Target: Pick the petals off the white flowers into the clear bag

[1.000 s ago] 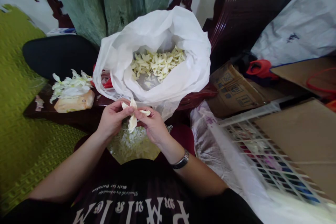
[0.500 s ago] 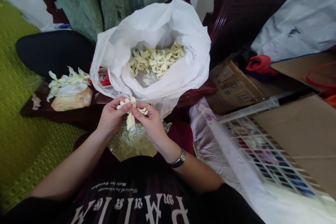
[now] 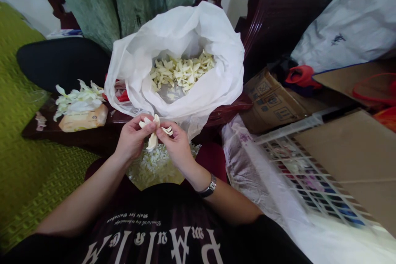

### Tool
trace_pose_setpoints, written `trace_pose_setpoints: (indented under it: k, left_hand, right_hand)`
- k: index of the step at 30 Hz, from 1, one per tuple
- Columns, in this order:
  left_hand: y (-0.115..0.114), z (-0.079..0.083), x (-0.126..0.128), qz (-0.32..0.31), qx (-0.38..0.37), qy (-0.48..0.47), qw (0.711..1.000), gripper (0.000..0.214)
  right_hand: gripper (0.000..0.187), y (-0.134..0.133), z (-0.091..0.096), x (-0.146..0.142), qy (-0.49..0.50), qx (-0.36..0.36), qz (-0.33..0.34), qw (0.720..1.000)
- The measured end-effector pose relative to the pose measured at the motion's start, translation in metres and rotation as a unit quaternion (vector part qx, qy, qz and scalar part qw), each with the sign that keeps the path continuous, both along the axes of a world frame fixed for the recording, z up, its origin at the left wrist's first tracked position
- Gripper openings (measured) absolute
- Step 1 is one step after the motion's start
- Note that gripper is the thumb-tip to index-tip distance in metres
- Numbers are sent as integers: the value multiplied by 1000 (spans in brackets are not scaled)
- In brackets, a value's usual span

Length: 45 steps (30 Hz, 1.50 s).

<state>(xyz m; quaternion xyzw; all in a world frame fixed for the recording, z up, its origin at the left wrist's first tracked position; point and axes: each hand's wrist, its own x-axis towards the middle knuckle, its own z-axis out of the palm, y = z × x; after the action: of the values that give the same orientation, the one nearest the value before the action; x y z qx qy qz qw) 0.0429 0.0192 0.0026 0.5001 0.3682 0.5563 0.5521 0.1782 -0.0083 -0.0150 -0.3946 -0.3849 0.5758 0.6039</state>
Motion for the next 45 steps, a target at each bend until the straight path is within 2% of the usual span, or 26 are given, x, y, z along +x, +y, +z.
trace_pose_setpoints:
  k: [6, 11, 14, 17, 21, 24, 30, 36, 42, 45]
  left_hand:
    - [1, 0, 1, 14, 60, 34, 998, 17]
    - [1, -4, 4, 35, 30, 1, 999, 32]
    - [0, -4, 6, 12, -4, -13, 1000, 28]
    - [-2, -3, 6, 7, 3, -4, 1000, 23]
    - [0, -5, 6, 52, 53, 24, 997, 24]
    - [2, -7, 7, 84, 52, 17, 995, 32]
    - [0, -6, 8, 46, 40, 23, 998, 22]
    - [2, -8, 6, 79, 71, 28, 994, 27]
    - [0, -6, 9, 55, 29, 28, 998, 26]
    - [-1, -7, 10, 49, 42, 29, 997, 24]
  right_hand:
    - [27, 1, -1, 0, -2, 7, 4, 1000]
    - [28, 0, 0, -3, 15, -4, 4, 1000]
    - [29, 1, -1, -3, 14, -6, 0, 1000]
    - [29, 1, -1, -3, 6, 0, -5, 1000]
    - [28, -1, 3, -7, 17, 3, 0, 1000]
    - [31, -1, 5, -9, 25, -11, -2, 1000]
    - [29, 1, 2, -9, 26, -10, -11, 1000]
    - [31, -3, 2, -11, 30, -27, -2, 999]
    - [31, -1, 2, -11, 33, -20, -13, 999]
    - [32, -1, 0, -12, 39, -21, -9, 999]
